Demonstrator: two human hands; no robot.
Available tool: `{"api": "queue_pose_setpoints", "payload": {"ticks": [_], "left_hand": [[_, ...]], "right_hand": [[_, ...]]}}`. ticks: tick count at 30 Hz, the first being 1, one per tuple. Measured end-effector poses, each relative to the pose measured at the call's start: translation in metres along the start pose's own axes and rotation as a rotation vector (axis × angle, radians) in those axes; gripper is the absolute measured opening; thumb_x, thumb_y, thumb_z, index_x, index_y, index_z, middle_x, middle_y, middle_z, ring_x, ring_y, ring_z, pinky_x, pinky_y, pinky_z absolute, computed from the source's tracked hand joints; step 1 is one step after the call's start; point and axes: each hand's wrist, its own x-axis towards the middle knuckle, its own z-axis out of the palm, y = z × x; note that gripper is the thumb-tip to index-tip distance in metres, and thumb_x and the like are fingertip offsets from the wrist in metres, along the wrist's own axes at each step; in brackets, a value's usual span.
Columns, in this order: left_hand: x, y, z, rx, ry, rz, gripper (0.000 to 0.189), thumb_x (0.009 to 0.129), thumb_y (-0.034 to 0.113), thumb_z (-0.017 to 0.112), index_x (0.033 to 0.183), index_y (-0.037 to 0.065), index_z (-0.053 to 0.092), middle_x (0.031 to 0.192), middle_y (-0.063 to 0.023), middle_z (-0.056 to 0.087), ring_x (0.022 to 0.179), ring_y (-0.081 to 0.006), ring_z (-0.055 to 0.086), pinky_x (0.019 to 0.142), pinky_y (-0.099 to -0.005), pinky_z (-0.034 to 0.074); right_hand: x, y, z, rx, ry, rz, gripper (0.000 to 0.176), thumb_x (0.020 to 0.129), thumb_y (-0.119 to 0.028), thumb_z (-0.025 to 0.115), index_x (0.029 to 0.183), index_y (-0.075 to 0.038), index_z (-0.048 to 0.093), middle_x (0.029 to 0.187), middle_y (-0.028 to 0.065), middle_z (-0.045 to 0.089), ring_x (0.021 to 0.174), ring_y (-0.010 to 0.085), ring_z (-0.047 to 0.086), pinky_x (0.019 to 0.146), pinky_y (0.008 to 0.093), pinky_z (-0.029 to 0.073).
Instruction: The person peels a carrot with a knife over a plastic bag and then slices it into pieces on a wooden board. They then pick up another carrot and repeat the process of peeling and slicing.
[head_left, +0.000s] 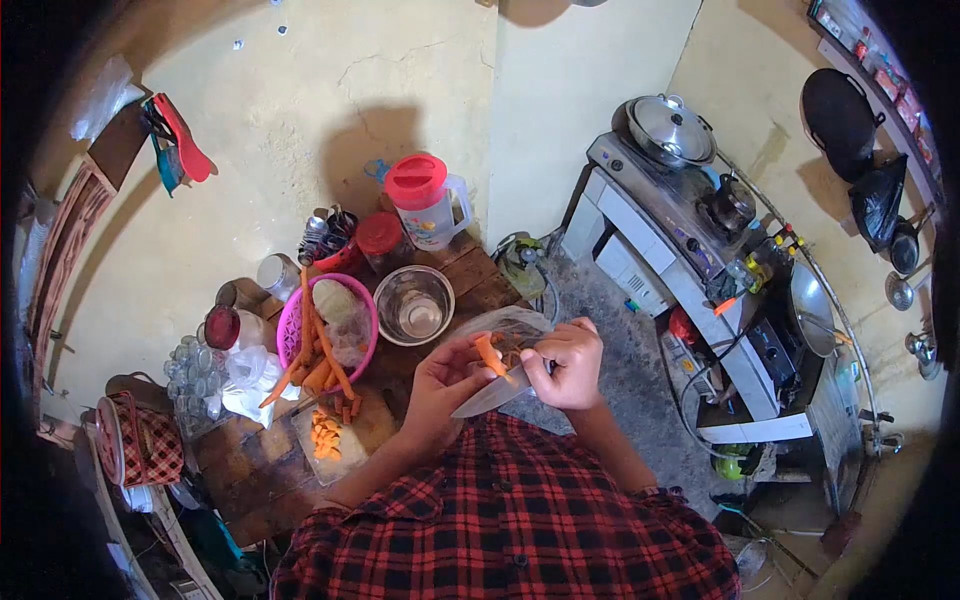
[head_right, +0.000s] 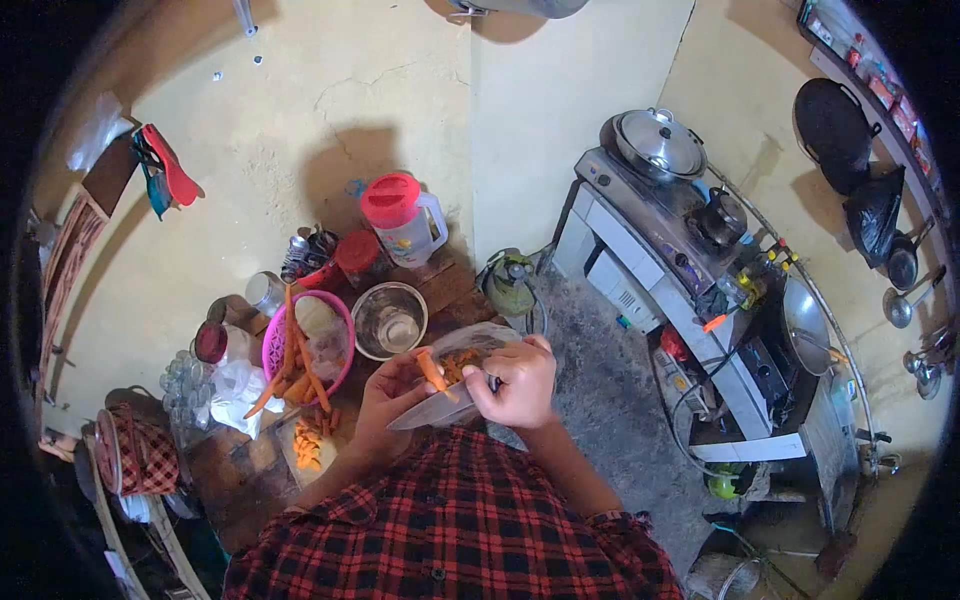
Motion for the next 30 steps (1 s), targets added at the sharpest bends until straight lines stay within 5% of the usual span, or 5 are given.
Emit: {"api": "queue_pose_setpoints", "payload": {"ticks": [30], "left_hand": [[0.000, -0.011, -0.008, -0.077, -0.102, -0.115, 0.041, 0.078, 0.000, 0.065, 0.116, 0.003, 0.052, 0.107, -0.0088, 0.059, 0.096, -0.0177, 0.060, 0.080, -0.0306, 0.053]], "right_hand": [[0.001, 0.004, 0.004, 0.052, 0.015, -0.011, 0.030, 0.064, -0.018, 0.063, 0.042, -0.009, 0.045, 0.043, 0.0036, 0.043, 0.045, 0.0226, 0.047, 0.051, 0.0351, 0.030]]}}
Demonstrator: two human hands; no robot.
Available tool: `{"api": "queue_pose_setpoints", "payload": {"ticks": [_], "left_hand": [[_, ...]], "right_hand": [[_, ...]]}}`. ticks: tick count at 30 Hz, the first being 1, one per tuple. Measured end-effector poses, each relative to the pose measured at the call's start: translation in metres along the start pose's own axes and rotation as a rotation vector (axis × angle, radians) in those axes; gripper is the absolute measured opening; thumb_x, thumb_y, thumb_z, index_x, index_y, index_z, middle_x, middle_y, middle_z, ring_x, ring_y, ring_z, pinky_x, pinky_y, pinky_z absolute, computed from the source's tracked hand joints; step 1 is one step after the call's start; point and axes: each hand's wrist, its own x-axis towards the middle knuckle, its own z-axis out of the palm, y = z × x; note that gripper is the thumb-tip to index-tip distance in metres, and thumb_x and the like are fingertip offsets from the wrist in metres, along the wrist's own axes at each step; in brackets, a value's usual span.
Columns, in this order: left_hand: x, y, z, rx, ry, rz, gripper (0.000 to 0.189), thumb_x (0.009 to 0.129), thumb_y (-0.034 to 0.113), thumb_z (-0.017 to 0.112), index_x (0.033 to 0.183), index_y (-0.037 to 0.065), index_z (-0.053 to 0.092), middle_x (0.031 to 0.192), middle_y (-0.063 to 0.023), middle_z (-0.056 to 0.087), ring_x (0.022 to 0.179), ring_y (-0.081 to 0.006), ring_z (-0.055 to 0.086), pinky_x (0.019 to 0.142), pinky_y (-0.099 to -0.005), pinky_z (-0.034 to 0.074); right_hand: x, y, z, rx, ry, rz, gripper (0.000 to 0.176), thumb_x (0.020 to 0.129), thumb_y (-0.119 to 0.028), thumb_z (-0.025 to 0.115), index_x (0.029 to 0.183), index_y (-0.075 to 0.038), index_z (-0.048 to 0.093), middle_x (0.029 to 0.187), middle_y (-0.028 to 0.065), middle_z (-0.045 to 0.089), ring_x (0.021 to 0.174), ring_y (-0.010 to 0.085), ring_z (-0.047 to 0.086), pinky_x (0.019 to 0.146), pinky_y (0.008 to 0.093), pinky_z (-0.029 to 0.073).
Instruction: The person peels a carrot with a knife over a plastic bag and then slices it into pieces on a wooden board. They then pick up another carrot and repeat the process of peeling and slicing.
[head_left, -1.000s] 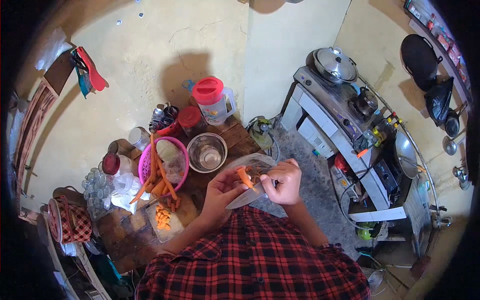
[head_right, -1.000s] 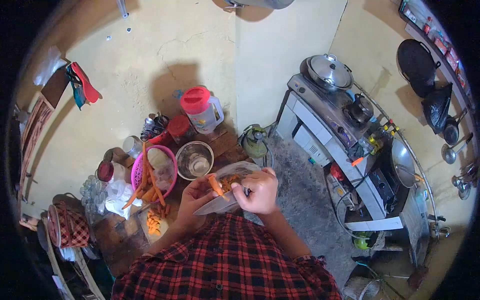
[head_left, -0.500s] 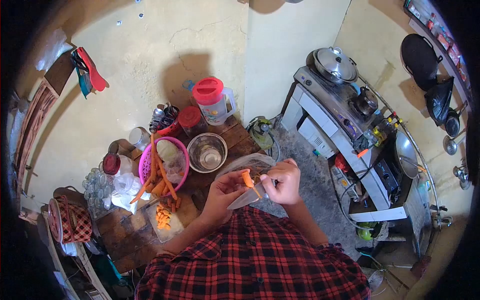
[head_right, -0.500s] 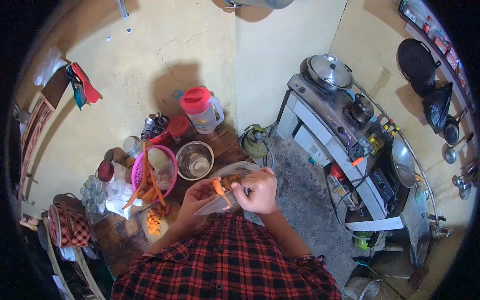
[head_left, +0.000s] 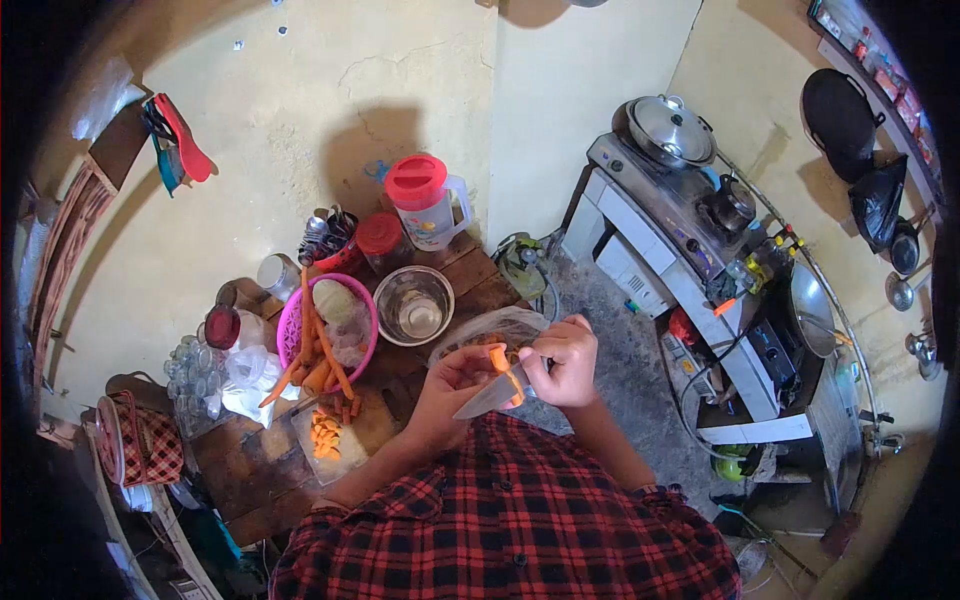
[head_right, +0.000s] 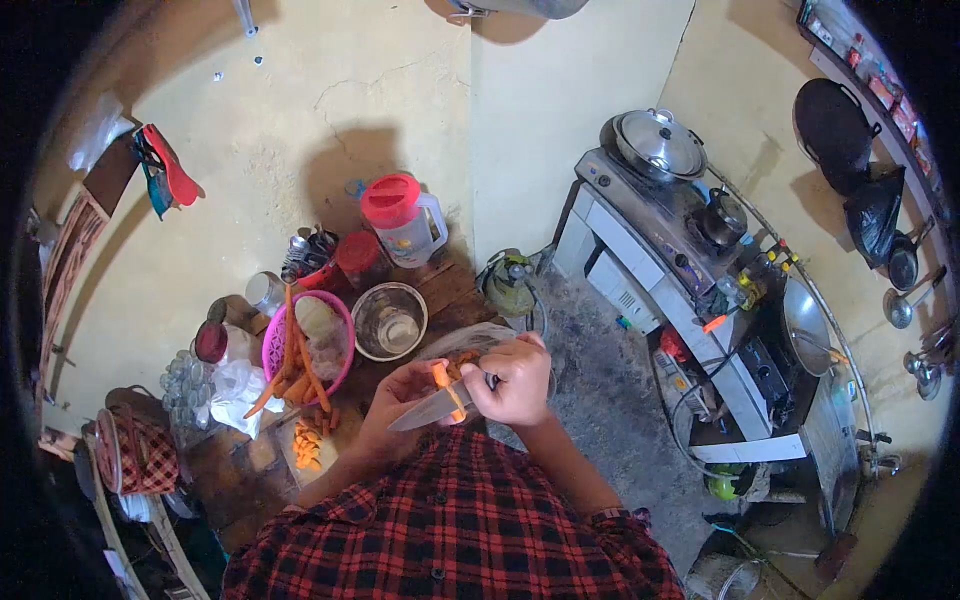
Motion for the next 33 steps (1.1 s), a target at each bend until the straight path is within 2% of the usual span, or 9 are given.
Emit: {"api": "queue_pose_setpoints", "payload": {"ticks": [7, 9, 12, 15, 18, 20, 25, 31, 33], "left_hand": [[0.000, -0.002, 0.002, 0.057, 0.014, -0.031, 0.046, 0.073, -0.006, 0.068, 0.115, 0.004, 0.052, 0.106, -0.0086, 0.059, 0.093, -0.0165, 0.061, 0.080, -0.0292, 0.053], [0.003, -0.006, -0.004, 0.047, -0.048, -0.032, 0.050, 0.071, -0.008, 0.069, 0.115, 0.005, 0.051, 0.108, -0.0083, 0.058, 0.094, -0.0174, 0.060, 0.080, -0.0304, 0.054], [0.001, -0.003, 0.001, 0.032, -0.013, -0.059, 0.051, 0.071, -0.009, 0.068, 0.117, 0.005, 0.051, 0.108, -0.0076, 0.058, 0.095, -0.0176, 0.060, 0.080, -0.0316, 0.054], [0.001, -0.003, -0.002, 0.074, -0.003, -0.027, 0.051, 0.072, -0.009, 0.068, 0.117, 0.006, 0.050, 0.108, -0.0076, 0.058, 0.096, -0.0174, 0.060, 0.080, -0.0316, 0.054], [0.003, -0.006, -0.005, 0.073, -0.021, -0.044, 0.052, 0.072, -0.010, 0.068, 0.118, 0.006, 0.050, 0.108, -0.0072, 0.058, 0.096, -0.0173, 0.060, 0.080, -0.0316, 0.054], [0.002, -0.001, -0.001, 0.068, -0.008, -0.064, 0.051, 0.072, -0.010, 0.067, 0.117, 0.006, 0.050, 0.108, -0.0070, 0.058, 0.096, -0.0172, 0.060, 0.080, -0.0318, 0.054], [0.003, 0.000, 0.001, 0.056, 0.011, -0.071, 0.050, 0.071, -0.011, 0.067, 0.115, 0.004, 0.050, 0.107, -0.0061, 0.058, 0.096, -0.0166, 0.060, 0.081, -0.0320, 0.054], [0.007, 0.002, 0.002, -0.015, 0.170, -0.106, 0.038, 0.076, -0.001, 0.068, 0.110, 0.002, 0.052, 0.104, -0.0066, 0.058, 0.094, -0.0177, 0.060, 0.081, -0.0317, 0.054], [0.008, 0.000, 0.000, 0.071, 0.150, -0.085, 0.043, 0.078, 0.004, 0.066, 0.117, 0.002, 0.049, 0.110, -0.0074, 0.056, 0.102, -0.0188, 0.057, 0.081, -0.0342, 0.054]], "right_hand": [[0.004, -0.002, 0.001, 0.018, -0.007, -0.005, 0.030, 0.065, -0.019, 0.063, 0.042, -0.009, 0.046, 0.043, 0.0038, 0.043, 0.045, 0.0227, 0.047, 0.051, 0.0351, 0.030], [0.004, -0.002, 0.002, 0.004, -0.025, -0.005, 0.030, 0.066, -0.019, 0.063, 0.043, -0.009, 0.047, 0.043, 0.0039, 0.043, 0.045, 0.0228, 0.047, 0.051, 0.0351, 0.030], [0.002, 0.003, 0.006, 0.028, -0.049, -0.037, 0.029, 0.066, -0.019, 0.064, 0.044, -0.009, 0.049, 0.044, 0.0039, 0.044, 0.045, 0.0229, 0.047, 0.051, 0.0348, 0.030], [0.004, 0.007, 0.006, 0.007, -0.008, 0.025, 0.028, 0.066, -0.019, 0.064, 0.044, -0.010, 0.050, 0.044, 0.0040, 0.046, 0.045, 0.0233, 0.047, 0.051, 0.0350, 0.030], [0.005, 0.004, 0.008, 0.038, -0.031, -0.037, 0.027, 0.066, -0.019, 0.064, 0.044, -0.009, 0.051, 0.044, 0.0039, 0.046, 0.044, 0.0234, 0.046, 0.050, 0.0352, 0.030], [0.007, 0.006, 0.007, 0.019, -0.040, 0.032, 0.022, 0.066, -0.015, 0.060, 0.047, -0.010, 0.053, 0.044, 0.0031, 0.045, 0.044, 0.0220, 0.047, 0.053, 0.0346, 0.033], [0.012, 0.006, 0.015, 0.015, -0.007, 0.002, 0.027, 0.068, -0.020, 0.063, 0.045, -0.010, 0.052, 0.043, 0.0040, 0.047, 0.044, 0.0230, 0.048, 0.050, 0.0355, 0.032], [0.015, 0.016, 0.027, 0.000, -0.048, -0.002, 0.028, 0.069, -0.022, 0.063, 0.045, -0.011, 0.054, 0.044, 0.0045, 0.048, 0.044, 0.0241, 0.050, 0.050, 0.0363, 0.033], [0.014, 0.016, 0.030, 0.026, -0.050, -0.021, 0.028, 0.069, -0.022, 0.063, 0.046, -0.011, 0.055, 0.045, 0.0047, 0.049, 0.044, 0.0245, 0.050, 0.050, 0.0366, 0.034]]}}
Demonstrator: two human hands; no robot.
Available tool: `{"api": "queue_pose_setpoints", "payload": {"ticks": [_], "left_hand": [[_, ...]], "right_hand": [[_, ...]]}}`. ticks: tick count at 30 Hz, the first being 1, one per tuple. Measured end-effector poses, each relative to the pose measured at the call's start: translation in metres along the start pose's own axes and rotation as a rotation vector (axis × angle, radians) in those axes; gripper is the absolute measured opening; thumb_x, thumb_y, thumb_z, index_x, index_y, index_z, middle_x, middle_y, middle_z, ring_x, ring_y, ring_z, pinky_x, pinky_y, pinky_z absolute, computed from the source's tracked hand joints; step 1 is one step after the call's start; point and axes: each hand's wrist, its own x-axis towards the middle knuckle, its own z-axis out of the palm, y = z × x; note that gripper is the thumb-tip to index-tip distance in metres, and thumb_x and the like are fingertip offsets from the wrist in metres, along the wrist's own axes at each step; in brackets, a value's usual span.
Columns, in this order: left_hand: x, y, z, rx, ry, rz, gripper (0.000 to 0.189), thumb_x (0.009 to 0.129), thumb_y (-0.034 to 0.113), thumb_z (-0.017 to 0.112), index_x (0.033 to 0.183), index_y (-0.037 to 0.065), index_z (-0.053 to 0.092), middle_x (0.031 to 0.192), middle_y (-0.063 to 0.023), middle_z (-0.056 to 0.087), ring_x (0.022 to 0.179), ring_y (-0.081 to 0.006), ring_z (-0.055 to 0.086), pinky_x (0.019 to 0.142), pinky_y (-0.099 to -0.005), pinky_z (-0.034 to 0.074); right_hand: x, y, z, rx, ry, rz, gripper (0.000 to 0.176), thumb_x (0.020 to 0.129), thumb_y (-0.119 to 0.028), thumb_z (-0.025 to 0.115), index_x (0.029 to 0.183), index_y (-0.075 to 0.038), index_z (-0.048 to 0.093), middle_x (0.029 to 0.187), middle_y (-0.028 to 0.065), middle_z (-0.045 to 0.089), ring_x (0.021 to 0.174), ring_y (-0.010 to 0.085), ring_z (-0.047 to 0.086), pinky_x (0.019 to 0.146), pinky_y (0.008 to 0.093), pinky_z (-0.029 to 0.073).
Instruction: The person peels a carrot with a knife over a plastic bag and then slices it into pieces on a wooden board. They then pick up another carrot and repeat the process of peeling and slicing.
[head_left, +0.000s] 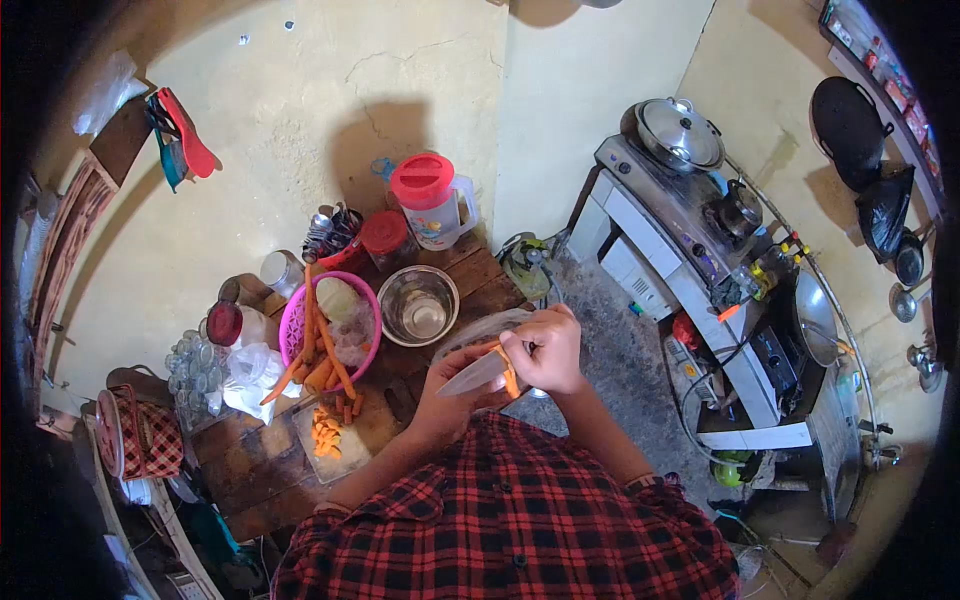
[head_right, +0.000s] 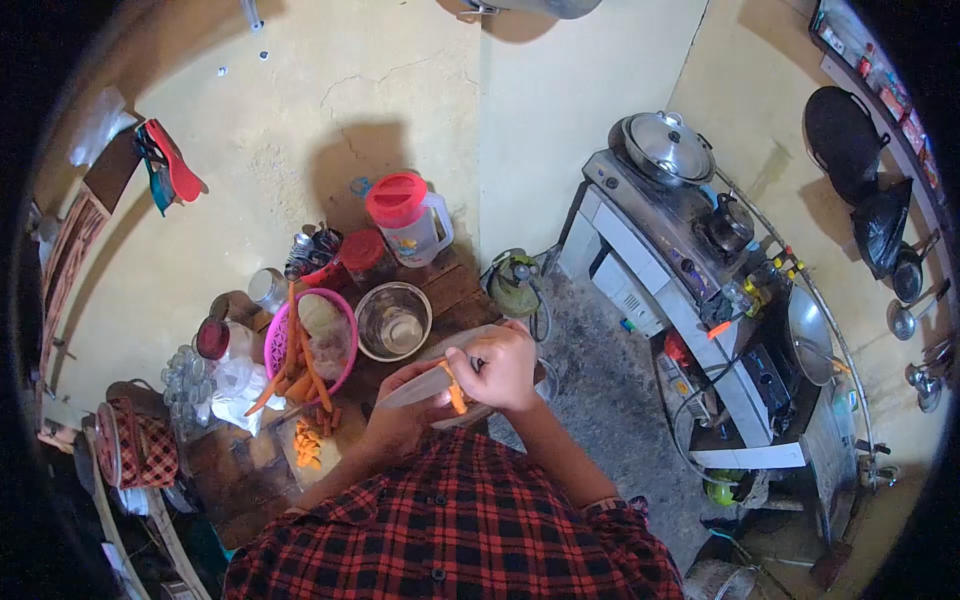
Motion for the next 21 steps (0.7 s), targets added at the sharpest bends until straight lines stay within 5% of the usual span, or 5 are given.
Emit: {"api": "queue_pose_setpoints", "payload": {"ticks": [9, 13, 15, 18, 21], "left_hand": [[0.009, -0.023, -0.024, 0.158, -0.038, -0.116, 0.039, 0.078, 0.000, 0.064, 0.116, 0.000, 0.054, 0.104, -0.0070, 0.058, 0.089, -0.0170, 0.060, 0.077, -0.0320, 0.053], [0.016, -0.035, -0.042, 0.283, -0.018, -0.096, 0.046, 0.077, 0.001, 0.064, 0.122, 0.003, 0.050, 0.098, -0.0075, 0.060, 0.085, -0.0154, 0.060, 0.075, -0.0300, 0.052], [0.020, -0.042, -0.043, 0.854, 0.046, 0.183, 0.060, 0.076, 0.001, 0.063, 0.131, 0.009, 0.042, 0.090, -0.0104, 0.061, 0.079, -0.0162, 0.061, 0.072, -0.0303, 0.051], [0.042, -0.066, -0.051, 1.142, -0.058, 0.275, 0.068, 0.082, 0.008, 0.059, 0.141, 0.012, 0.024, 0.082, -0.0195, 0.060, 0.072, -0.0288, 0.063, 0.065, -0.0372, 0.050], [0.063, -0.085, -0.056, 1.452, -0.180, 0.267, 0.075, 0.084, 0.014, 0.057, 0.144, 0.020, 0.014, 0.081, -0.0243, 0.060, 0.074, -0.0371, 0.061, 0.067, -0.0420, 0.048]], "right_hand": [[-0.019, 0.028, 0.021, -0.090, -0.054, 0.169, 0.034, 0.075, -0.030, 0.061, 0.047, -0.010, 0.058, 0.046, 0.0078, 0.052, 0.045, 0.0267, 0.052, 0.055, 0.0378, 0.039], [-0.052, 0.062, 0.038, -0.446, -0.277, 0.394, 0.047, 0.083, -0.042, 0.048, 0.054, -0.009, 0.063, 0.052, 0.0105, 0.057, 0.050, 0.0298, 0.056, 0.067, 0.0461, 0.039], [-0.065, 0.064, 0.041, -0.588, -0.281, 0.458, 0.044, 0.086, -0.037, 0.043, 0.063, -0.008, 0.066, 0.063, 0.0133, 0.062, 0.060, 0.0312, 0.060, 0.073, 0.0489, 0.037], [-0.070, 0.063, 0.039, -0.610, -0.559, 0.602, 0.041, 0.088, -0.032, 0.040, 0.072, -0.007, 0.068, 0.072, 0.0145, 0.064, 0.068, 0.0325, 0.061, 0.077, 0.0525, 0.035], [-0.082, 0.067, 0.042, -0.602, -0.510, 0.532, 0.041, 0.086, -0.034, 0.043, 0.068, -0.006, 0.067, 0.070, 0.0140, 0.063, 0.067, 0.0323, 0.061, 0.070, 0.0522, 0.037]]}}
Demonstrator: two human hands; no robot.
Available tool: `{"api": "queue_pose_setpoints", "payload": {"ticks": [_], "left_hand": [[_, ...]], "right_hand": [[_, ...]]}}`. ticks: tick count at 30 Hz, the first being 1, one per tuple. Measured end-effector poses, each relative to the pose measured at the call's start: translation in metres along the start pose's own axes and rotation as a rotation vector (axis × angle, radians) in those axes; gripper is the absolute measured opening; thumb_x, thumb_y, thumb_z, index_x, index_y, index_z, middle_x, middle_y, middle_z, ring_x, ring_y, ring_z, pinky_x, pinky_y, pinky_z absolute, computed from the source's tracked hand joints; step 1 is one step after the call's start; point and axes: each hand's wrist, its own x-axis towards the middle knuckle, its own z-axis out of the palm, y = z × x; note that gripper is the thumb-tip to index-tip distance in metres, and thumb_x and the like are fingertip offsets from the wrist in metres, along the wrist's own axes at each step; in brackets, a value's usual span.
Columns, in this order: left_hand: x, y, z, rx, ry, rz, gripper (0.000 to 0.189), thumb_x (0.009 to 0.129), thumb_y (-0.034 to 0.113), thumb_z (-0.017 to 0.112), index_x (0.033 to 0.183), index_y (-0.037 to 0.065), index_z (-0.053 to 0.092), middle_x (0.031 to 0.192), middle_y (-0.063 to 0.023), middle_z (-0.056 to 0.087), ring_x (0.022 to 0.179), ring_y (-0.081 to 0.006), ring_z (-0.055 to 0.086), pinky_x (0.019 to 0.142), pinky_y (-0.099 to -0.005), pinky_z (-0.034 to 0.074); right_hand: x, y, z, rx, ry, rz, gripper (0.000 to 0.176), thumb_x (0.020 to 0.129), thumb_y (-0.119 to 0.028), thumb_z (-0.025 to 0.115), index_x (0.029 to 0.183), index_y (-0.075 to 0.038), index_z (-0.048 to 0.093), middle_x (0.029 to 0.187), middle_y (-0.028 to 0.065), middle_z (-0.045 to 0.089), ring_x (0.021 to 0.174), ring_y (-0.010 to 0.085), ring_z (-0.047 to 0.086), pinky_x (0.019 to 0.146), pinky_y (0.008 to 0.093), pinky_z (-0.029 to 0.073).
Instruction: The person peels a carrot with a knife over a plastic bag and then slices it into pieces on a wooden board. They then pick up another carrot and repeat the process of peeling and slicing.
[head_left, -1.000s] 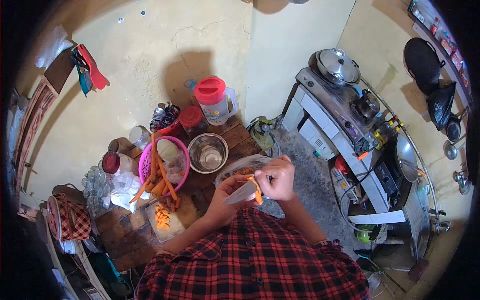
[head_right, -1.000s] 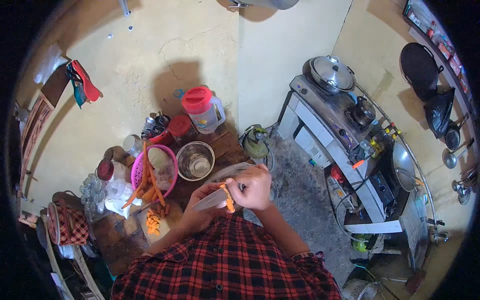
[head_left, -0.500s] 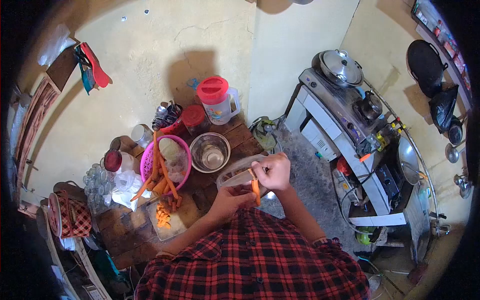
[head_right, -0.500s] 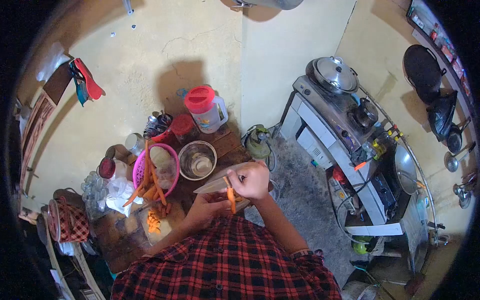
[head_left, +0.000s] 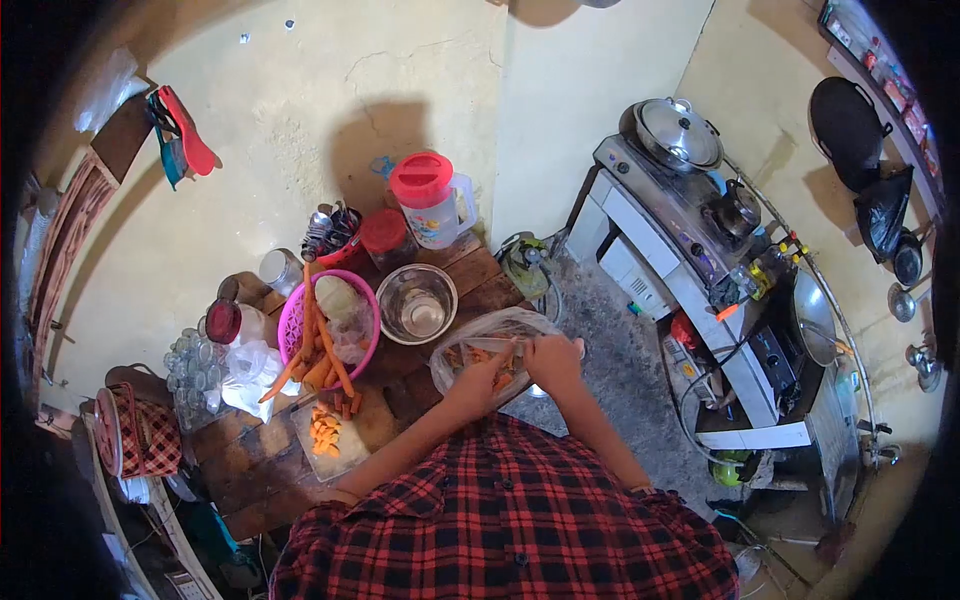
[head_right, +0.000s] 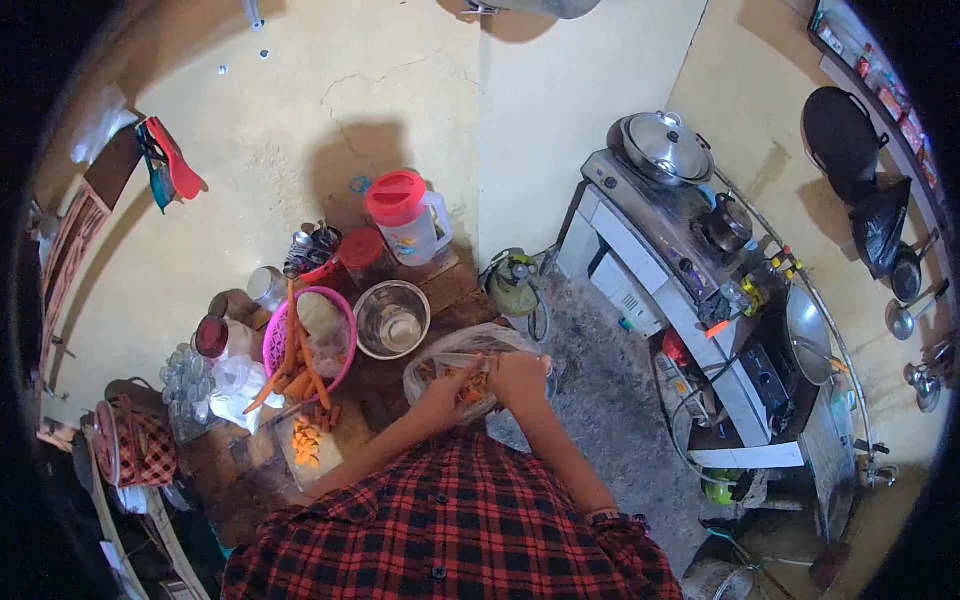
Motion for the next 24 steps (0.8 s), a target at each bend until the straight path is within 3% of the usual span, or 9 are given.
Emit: {"api": "queue_pose_setpoints", "payload": {"ticks": [4, 7, 10, 13, 15, 16, 18, 22, 24], "left_hand": [[0.010, -0.008, 0.011, 0.008, -0.142, -0.119, 0.080, 0.084, 0.018, 0.058, 0.145, 0.024, 0.007, 0.087, -0.0242, 0.062, 0.078, -0.0387, 0.061, 0.071, -0.0430, 0.048], [0.004, -0.018, 0.013, -0.078, -0.102, -0.172, 0.083, 0.083, 0.019, 0.058, 0.145, 0.018, 0.003, 0.089, -0.0238, 0.062, 0.080, -0.0379, 0.062, 0.073, -0.0411, 0.049], [0.006, -0.041, 0.021, -0.177, -0.003, -0.306, 0.085, 0.080, 0.017, 0.060, 0.144, 0.010, 0.005, 0.091, -0.0236, 0.062, 0.082, -0.0363, 0.063, 0.074, -0.0384, 0.049], [0.009, -0.066, 0.025, -0.243, 0.025, -0.421, 0.079, 0.077, 0.014, 0.065, 0.141, 0.003, 0.020, 0.091, -0.0179, 0.064, 0.079, -0.0300, 0.065, 0.073, -0.0350, 0.051], [0.012, -0.086, 0.028, -0.807, -0.027, -0.406, 0.062, 0.076, 0.008, 0.067, 0.132, 0.003, 0.040, 0.095, -0.0105, 0.064, 0.080, -0.0225, 0.064, 0.073, -0.0310, 0.052], [0.011, -0.071, 0.015, -0.807, -0.024, -0.406, 0.062, 0.076, 0.008, 0.067, 0.132, 0.003, 0.040, 0.095, -0.0105, 0.064, 0.080, -0.0225, 0.064, 0.073, -0.0310, 0.052], [0.005, -0.039, -0.013, -1.270, 0.077, -0.480, 0.045, 0.079, 0.003, 0.064, 0.122, 0.004, 0.050, 0.101, -0.0056, 0.061, 0.086, -0.0178, 0.062, 0.075, -0.0293, 0.053], [-0.003, -0.008, -0.045, -1.479, 0.132, -0.457, 0.038, 0.082, -0.001, 0.058, 0.120, 0.005, 0.051, 0.107, -0.0069, 0.058, 0.094, -0.0189, 0.060, 0.080, -0.0310, 0.053], [-0.009, 0.010, -0.059, -1.588, 0.133, -0.366, 0.042, 0.083, 0.002, 0.057, 0.124, 0.002, 0.048, 0.107, -0.0097, 0.058, 0.096, -0.0204, 0.060, 0.081, -0.0318, 0.052]], "right_hand": [[-0.005, 0.009, -0.004, 0.001, 0.052, 0.002, 0.040, 0.085, -0.035, 0.044, 0.070, -0.006, 0.068, 0.069, 0.0132, 0.063, 0.068, 0.0315, 0.061, 0.070, 0.0515, 0.037], [-0.005, 0.022, -0.012, -0.073, -0.113, 0.105, 0.039, 0.085, -0.035, 0.045, 0.073, -0.006, 0.068, 0.072, 0.0122, 0.064, 0.070, 0.0309, 0.062, 0.072, 0.0509, 0.037], [-0.005, 0.033, -0.013, -0.096, -0.162, 0.232, 0.039, 0.085, -0.037, 0.045, 0.077, -0.007, 0.069, 0.075, 0.0122, 0.065, 0.074, 0.0305, 0.063, 0.075, 0.0513, 0.038], [-0.007, 0.040, -0.014, -0.038, -0.156, 0.254, 0.038, 0.086, -0.038, 0.045, 0.080, -0.010, 0.070, 0.079, 0.0124, 0.066, 0.076, 0.0310, 0.063, 0.079, 0.0520, 0.038], [-0.008, 0.040, -0.017, -0.013, -0.145, 0.246, 0.038, 0.085, -0.040, 0.046, 0.082, -0.010, 0.070, 0.077, 0.0138, 0.066, 0.075, 0.0315, 0.064, 0.077, 0.0500, 0.041], [-0.008, 0.037, -0.021, -0.013, -0.144, 0.244, 0.038, 0.085, -0.040, 0.046, 0.082, -0.010, 0.070, 0.077, 0.0138, 0.066, 0.075, 0.0315, 0.064, 0.077, 0.0500, 0.041], [-0.010, 0.030, -0.032, 0.164, -0.023, 0.184, 0.039, 0.085, -0.038, 0.048, 0.074, -0.006, 0.068, 0.065, 0.0159, 0.061, 0.064, 0.0303, 0.062, 0.065, 0.0426, 0.045], [-0.015, 0.006, -0.060, 0.545, 0.048, 0.184, 0.038, 0.083, -0.033, 0.053, 0.063, -0.002, 0.063, 0.054, 0.0165, 0.054, 0.050, 0.0299, 0.056, 0.050, 0.0380, 0.042], [-0.018, -0.003, -0.069, 0.637, 0.182, -0.042, 0.039, 0.079, -0.035, 0.060, 0.056, -0.003, 0.062, 0.049, 0.0143, 0.052, 0.046, 0.0318, 0.055, 0.047, 0.0390, 0.043]]}}
